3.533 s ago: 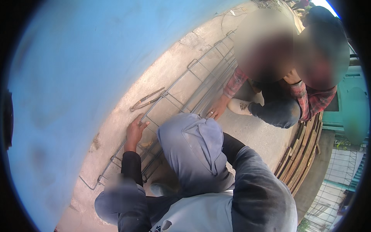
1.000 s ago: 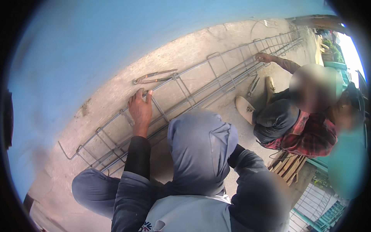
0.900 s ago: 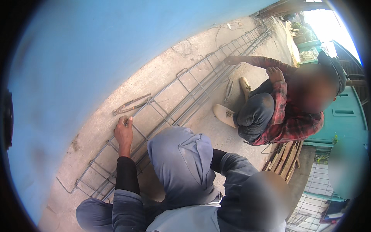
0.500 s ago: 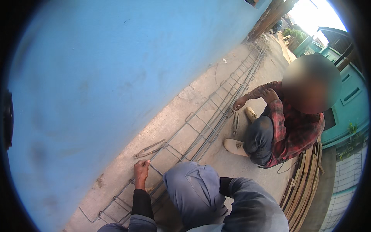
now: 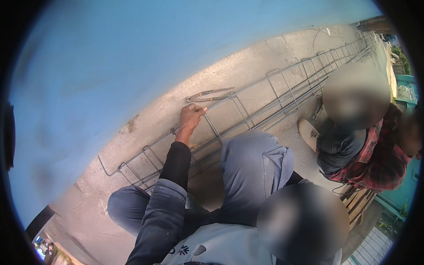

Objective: The person moves wooden planks and then sits on the floor to assemble a rebar mesh. They use pliers to tie wire at the intersections of the rebar grid.

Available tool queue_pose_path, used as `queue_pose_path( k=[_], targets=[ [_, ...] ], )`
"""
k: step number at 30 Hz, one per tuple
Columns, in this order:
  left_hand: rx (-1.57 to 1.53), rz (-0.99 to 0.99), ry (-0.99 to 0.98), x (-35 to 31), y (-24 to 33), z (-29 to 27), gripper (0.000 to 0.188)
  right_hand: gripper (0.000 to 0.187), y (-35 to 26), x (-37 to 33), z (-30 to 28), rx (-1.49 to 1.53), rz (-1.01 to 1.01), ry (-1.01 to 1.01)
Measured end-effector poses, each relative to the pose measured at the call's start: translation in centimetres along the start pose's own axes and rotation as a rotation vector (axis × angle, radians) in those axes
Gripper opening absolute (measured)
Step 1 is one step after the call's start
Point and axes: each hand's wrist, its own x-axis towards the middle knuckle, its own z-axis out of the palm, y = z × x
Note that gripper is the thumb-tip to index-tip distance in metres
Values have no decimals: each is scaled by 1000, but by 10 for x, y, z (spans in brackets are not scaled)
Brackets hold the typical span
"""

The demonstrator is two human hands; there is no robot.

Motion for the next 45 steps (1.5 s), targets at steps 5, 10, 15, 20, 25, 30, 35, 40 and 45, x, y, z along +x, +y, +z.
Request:
queue_pose_path(
  k=[5, 10, 15, 20, 25, 30, 35, 40, 45],
  targets=[
    [32, 20, 34, 0, -1, 0, 32, 35, -7, 8, -3, -17, -12, -19],
    [35, 27, 37, -3, 5, 3, 32, 36, -7, 9, -6, -23, -18, -25],
    [45, 49, 74, -4, 7, -1, 31, 36, -13, 15, 0, -12, -39, -26],
    [10, 40, 54, -4, 7, 0, 27, 36, -17, 27, 7, 23, -94, 6],
    [-65, 88, 69, -2, 6, 12, 25, 36, -35, 39, -10, 98, -208, 110],
    [-42, 98, 102, -4, 4, 6, 25, 37, -50, 73, -115, 397, -147, 448],
    [-103, 180, 59, -9, 7, 33, 24, 68, 6, 53, -341, -637, 207, 666],
    [-82, 158, 119, -2, -9, -6, 22, 77, -39, 12, -415, -479, 330, 1032],
    [-152, 223, 29, -3, -3, 32, 23, 67, 12, -25, -522, -831, 260, 1097]
  ],
)
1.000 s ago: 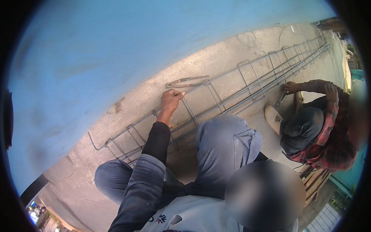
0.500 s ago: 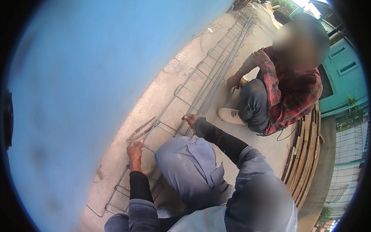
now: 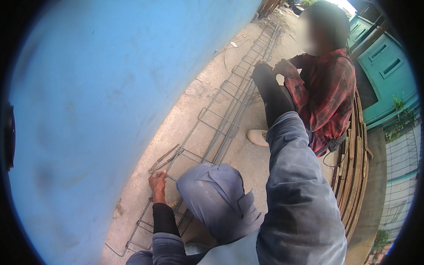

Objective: The person moves wooden planks and then sits on the floor to assemble a rebar mesh. They use pliers to tie wire at the intersections of the rebar grid.

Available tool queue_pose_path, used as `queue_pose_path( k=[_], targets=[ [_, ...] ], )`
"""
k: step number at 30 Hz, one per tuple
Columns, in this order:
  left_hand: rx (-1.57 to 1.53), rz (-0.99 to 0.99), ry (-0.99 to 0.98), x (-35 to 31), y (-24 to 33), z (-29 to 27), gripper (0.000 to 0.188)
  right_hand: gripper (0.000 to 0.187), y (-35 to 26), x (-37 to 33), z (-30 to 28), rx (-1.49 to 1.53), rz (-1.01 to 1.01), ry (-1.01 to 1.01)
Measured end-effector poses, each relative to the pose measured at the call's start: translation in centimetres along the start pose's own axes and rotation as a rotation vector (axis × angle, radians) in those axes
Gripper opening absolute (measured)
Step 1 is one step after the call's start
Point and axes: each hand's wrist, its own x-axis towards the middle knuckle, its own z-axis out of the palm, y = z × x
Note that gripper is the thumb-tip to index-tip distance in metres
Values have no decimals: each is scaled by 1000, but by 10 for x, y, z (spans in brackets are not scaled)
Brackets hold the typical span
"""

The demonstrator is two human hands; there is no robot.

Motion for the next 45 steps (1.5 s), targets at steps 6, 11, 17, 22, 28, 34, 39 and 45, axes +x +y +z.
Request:
queue_pose_path(
  k=[6, 11, 17, 22, 28, 34, 39, 45],
  targets=[
    [81, -24, 78, 5, -1, -23, 24, 26, -128, -67, 2, 1393, 376, -161],
    [4, -82, 42, 0, 5, -13, 26, 24, -225, -159, 27, 1219, 60, -448],
    [176, -63, 28, 5, 7, -16, 31, 25, -334, -311, 69, 1113, -357, -849],
    [173, -102, 78, 4, -1, -30, 29, 26, -390, -344, 77, 921, -393, -1072],
    [136, -135, 70, 4, 4, -26, 29, 22, -422, -352, 109, 1090, -438, -932],
    [120, -158, 70, 3, 11, -21, 29, 18, -460, -355, 91, 1510, 59, -1309],
    [94, -139, 93, 5, 9, -20, 32, 15, -477, -351, 98, 1637, 73, -1475],
    [91, -161, 42, 9, 1, -28, 45, 14, -485, -354, 104, 1624, -6, -1555]
  ],
)
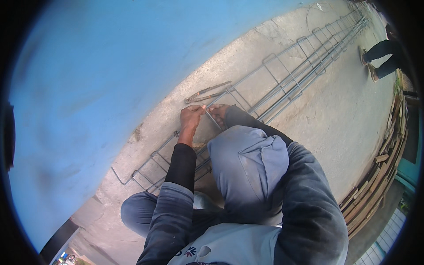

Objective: The person moves wooden planks and then sits on the floor to assemble a rebar mesh. They use pliers to tie wire at the intersections of the rebar grid.

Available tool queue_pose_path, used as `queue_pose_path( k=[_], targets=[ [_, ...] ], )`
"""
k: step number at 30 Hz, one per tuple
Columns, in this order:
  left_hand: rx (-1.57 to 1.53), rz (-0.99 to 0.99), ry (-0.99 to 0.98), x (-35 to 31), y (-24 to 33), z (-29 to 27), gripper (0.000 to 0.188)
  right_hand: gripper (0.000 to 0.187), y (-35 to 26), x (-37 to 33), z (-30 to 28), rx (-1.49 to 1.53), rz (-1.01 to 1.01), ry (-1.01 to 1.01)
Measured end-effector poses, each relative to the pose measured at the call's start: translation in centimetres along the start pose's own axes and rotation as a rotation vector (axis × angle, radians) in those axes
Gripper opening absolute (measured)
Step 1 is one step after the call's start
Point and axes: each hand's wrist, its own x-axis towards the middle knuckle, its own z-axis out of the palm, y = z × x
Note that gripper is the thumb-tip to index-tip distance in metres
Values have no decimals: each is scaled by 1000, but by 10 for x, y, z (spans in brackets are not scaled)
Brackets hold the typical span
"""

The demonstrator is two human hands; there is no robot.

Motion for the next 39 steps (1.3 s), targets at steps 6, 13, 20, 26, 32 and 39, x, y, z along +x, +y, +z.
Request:
queue_pose_path(
  k=[6, 13, 20, 26, 32, 39],
  targets=[
    [-96, -26, -75, -8, 22, 26, 54, 28, 4, 7, -41, -255, -19, -24],
    [-123, -79, -111, -5, 19, 1, 38, 38, -30, -13, -5, -311, 38, -25],
    [-124, -140, -198, 6, 17, 3, 37, 42, -16, 5, -13, -563, -97, 0],
    [-90, -175, -221, 5, 22, -3, 33, 46, -7, 9, -14, -475, -118, -75],
    [-95, -174, -268, 19, 11, 4, 37, 45, -9, 4, -20, -508, -114, -33],
    [-93, -185, -232, 24, -1, -7, 37, 41, -18, -13, 4, -424, -129, -7]
  ],
)
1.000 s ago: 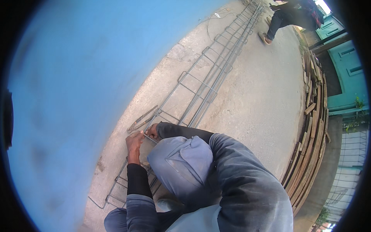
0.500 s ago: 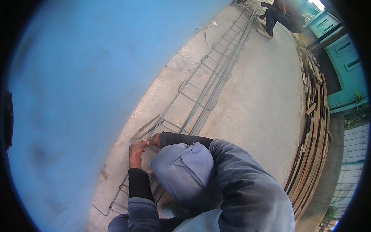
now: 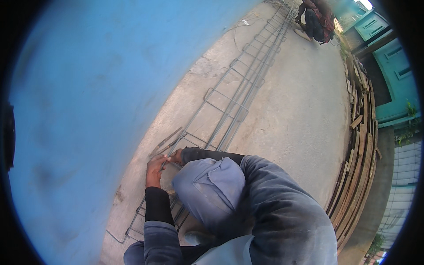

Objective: The person moves wooden planks and then sits on the floor to assemble a rebar mesh. They use pliers to tie wire at the intersections of the rebar grid.

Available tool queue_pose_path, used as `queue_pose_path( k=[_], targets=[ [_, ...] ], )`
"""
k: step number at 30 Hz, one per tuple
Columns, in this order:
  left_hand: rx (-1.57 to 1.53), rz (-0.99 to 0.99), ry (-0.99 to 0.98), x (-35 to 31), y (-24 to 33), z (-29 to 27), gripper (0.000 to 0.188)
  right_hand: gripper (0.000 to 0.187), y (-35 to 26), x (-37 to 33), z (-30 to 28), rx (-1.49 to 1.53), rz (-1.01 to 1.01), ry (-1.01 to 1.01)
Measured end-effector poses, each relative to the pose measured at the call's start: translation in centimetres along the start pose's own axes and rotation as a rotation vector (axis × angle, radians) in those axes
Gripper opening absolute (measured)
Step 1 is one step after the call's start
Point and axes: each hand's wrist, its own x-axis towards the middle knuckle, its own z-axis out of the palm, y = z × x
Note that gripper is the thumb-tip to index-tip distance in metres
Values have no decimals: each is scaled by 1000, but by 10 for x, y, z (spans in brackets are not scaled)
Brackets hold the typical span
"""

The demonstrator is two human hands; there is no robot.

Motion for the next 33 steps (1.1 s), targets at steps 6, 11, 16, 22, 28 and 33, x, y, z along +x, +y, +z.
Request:
queue_pose_path(
  k=[6, 11, 16, 22, 28, 33],
  targets=[
    [-38, 7, -60, -41, 33, 43, 30, 43, 41, 2, -15, 74, 60, 50],
    [11, 0, -82, 0, 19, 2, 27, 38, 7, 21, -12, 51, 16, -34],
    [38, -51, -55, -6, 16, 13, 29, 36, 22, 13, -12, 85, -16, -24],
    [-21, -21, -25, -2, 7, 5, 32, 34, 11, 12, -6, 19, -20, 10],
    [-68, -52, 70, -11, 12, 16, 25, 35, 9, 4, -4, -12, 17, 55],
    [-149, 50, 67, -1, 4, 6, 25, 50, -1, 5, 0, -292, -95, 150]
  ],
)
